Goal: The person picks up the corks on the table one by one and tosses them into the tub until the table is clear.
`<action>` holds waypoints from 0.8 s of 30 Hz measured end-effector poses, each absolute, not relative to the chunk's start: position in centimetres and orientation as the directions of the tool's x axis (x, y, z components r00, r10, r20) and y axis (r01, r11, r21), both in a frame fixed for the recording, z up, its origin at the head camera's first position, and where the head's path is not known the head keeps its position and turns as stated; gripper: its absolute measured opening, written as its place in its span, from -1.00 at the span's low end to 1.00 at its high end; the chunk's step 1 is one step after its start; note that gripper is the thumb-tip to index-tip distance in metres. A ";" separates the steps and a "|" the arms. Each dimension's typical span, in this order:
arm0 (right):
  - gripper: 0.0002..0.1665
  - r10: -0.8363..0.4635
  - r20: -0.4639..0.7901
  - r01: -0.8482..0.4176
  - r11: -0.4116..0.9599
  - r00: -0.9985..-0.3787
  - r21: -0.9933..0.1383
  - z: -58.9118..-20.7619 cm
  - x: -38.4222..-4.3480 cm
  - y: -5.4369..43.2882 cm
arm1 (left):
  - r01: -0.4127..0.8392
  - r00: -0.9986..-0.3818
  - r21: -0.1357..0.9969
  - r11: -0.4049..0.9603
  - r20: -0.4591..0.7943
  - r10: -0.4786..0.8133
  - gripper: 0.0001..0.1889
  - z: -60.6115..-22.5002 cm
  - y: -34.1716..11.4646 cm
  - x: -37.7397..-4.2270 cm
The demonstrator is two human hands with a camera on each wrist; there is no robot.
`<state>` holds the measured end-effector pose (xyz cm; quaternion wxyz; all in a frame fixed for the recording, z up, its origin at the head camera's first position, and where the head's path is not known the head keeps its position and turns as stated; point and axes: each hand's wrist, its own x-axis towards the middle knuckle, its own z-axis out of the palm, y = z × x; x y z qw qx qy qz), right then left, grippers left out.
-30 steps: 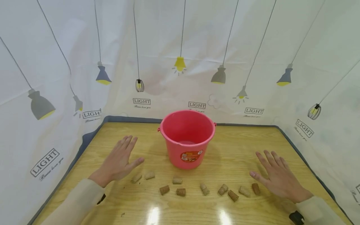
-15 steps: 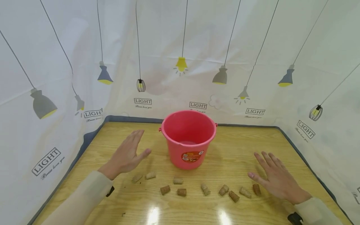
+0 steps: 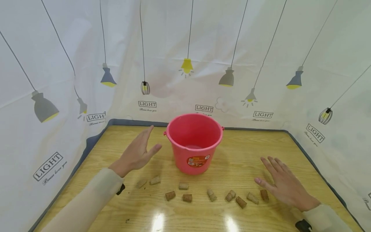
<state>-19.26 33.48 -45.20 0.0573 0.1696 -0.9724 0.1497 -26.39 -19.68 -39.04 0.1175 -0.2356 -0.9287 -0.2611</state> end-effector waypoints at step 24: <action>0.00 -0.318 0.264 -0.387 0.880 -0.911 -0.275 -45.3 -19.2 32.1 | 0.463 -0.886 0.562 0.685 0.304 0.349 -0.02 -37.7 -16.7 -28.5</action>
